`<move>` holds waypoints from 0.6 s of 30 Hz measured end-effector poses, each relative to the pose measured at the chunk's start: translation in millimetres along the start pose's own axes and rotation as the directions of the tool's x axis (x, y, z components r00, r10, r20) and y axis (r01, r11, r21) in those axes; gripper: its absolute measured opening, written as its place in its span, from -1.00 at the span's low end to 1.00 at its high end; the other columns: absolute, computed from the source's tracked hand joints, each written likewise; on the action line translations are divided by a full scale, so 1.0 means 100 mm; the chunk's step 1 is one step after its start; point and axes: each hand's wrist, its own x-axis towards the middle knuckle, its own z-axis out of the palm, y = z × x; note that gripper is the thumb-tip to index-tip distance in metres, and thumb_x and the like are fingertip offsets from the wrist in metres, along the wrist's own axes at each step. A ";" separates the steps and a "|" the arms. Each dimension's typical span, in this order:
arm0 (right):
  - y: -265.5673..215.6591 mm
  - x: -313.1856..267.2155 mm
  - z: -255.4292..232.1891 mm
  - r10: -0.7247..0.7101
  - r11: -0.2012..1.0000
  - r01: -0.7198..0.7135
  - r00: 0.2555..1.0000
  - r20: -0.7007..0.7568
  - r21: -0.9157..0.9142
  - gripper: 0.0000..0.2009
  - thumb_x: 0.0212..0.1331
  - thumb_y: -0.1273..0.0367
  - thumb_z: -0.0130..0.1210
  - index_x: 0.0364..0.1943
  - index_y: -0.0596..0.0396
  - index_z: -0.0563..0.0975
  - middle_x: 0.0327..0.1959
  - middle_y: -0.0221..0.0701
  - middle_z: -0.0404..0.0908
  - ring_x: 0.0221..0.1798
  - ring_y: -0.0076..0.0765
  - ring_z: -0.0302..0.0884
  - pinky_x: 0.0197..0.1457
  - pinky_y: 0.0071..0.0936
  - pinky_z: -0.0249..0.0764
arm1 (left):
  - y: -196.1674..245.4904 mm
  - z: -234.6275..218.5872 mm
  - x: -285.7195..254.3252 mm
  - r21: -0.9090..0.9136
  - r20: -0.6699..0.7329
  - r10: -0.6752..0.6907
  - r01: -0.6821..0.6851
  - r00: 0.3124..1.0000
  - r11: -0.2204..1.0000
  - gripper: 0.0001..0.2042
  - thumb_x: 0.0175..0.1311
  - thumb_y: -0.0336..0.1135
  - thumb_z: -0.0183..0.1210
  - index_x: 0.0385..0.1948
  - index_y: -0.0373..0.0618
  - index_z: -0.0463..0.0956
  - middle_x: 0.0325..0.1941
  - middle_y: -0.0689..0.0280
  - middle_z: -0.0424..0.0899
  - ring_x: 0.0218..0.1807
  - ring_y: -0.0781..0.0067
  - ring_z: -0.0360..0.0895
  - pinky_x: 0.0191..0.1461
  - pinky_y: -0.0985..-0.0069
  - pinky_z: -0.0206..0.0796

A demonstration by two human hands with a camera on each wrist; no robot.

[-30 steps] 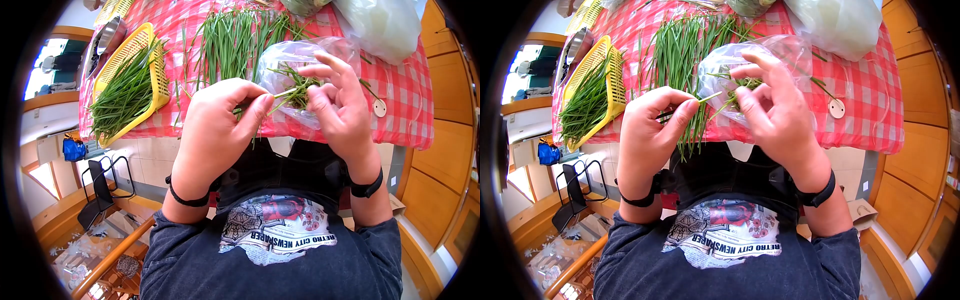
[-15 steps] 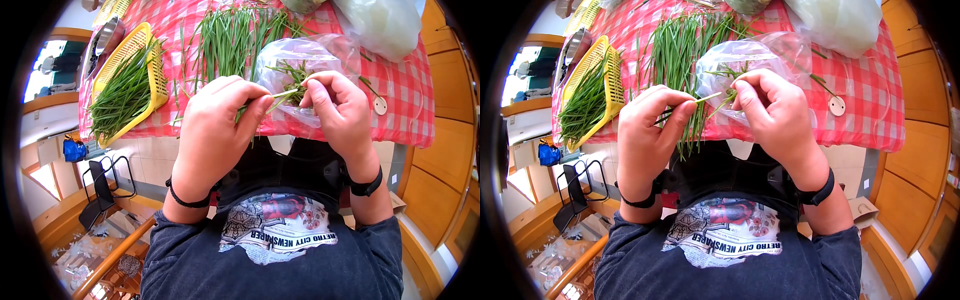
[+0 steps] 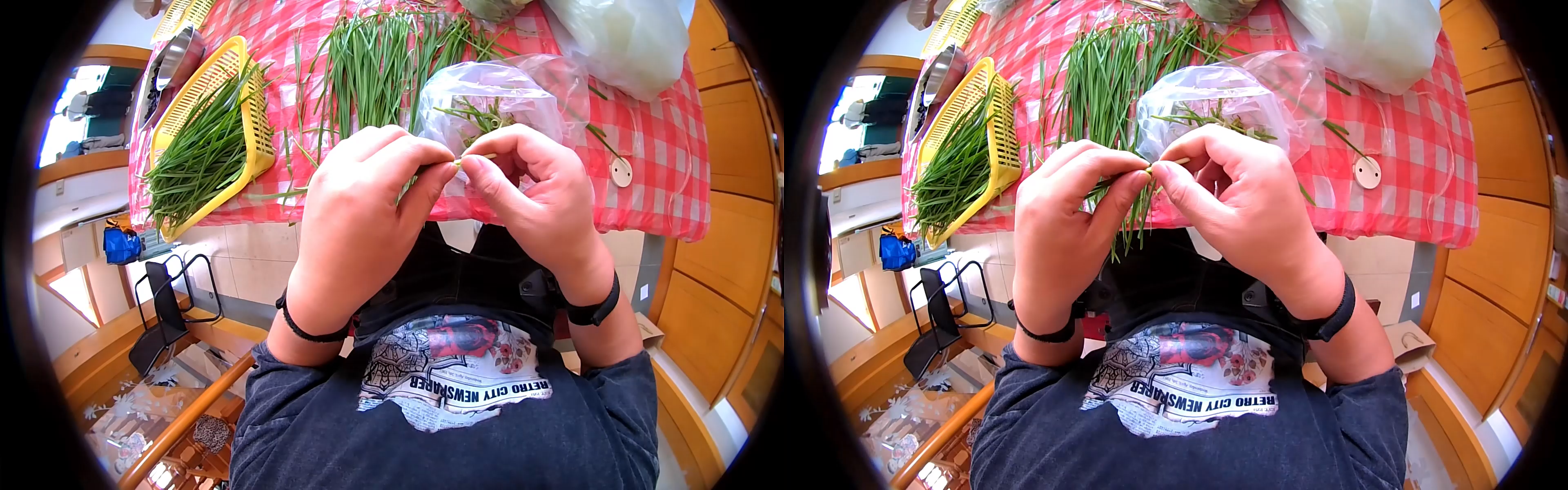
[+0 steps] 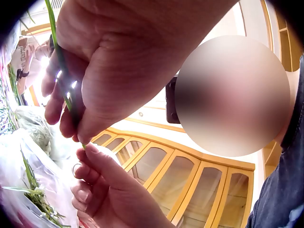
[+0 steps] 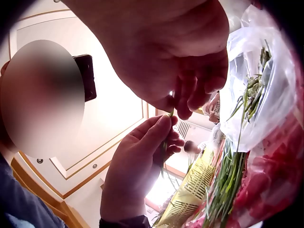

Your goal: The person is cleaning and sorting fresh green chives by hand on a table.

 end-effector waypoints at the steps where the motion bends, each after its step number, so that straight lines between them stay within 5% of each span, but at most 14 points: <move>1: 0.00 -0.01 0.00 -0.009 1.000 0.009 1.000 -0.010 -0.011 -0.88 0.38 0.43 0.28 -0.15 0.22 0.67 -0.43 -0.55 0.66 -0.42 -0.78 0.50 -0.36 -0.69 0.41 | 0.00 0.00 0.00 0.004 0.000 0.006 -0.006 1.000 1.000 -0.91 0.23 -0.47 0.41 -0.27 -0.19 0.71 -0.35 0.20 0.72 -0.31 0.21 0.67 -0.21 0.36 0.47; 9: 0.12 0.04 -0.13 0.054 0.998 -0.047 0.978 -0.201 0.039 -0.78 0.50 0.37 0.12 -0.30 0.22 0.62 -0.49 -0.49 0.66 -0.43 -0.70 0.49 -0.33 -0.61 0.44 | -0.02 -0.05 -0.01 -0.003 -0.005 -0.006 0.006 1.000 1.000 -0.93 0.25 -0.49 0.38 -0.28 -0.22 0.69 -0.38 0.19 0.70 -0.33 0.23 0.66 -0.22 0.38 0.45; 13: 0.02 0.01 -0.32 0.197 0.957 -0.197 0.980 -0.024 -0.213 -0.72 0.56 0.35 0.05 -0.35 0.21 0.59 -0.50 -0.45 0.64 -0.45 -0.60 0.48 -0.31 -0.50 0.43 | -0.04 -0.03 0.00 -0.063 -0.030 -0.021 0.019 0.999 0.998 -0.95 0.28 -0.51 0.35 -0.29 -0.24 0.68 -0.39 0.19 0.69 -0.34 0.26 0.66 -0.22 0.40 0.44; 18: 0.15 0.05 -0.19 -0.051 0.978 0.019 0.987 -0.153 -0.207 -0.84 0.42 0.47 0.05 -0.32 0.22 0.59 -0.46 -0.37 0.63 -0.42 -0.45 0.50 -0.29 -0.45 0.44 | -0.03 -0.03 0.00 -0.084 -0.020 -0.071 0.069 0.997 0.994 -0.96 0.29 -0.52 0.34 -0.29 -0.25 0.68 -0.39 0.19 0.70 -0.33 0.29 0.66 -0.18 0.42 0.44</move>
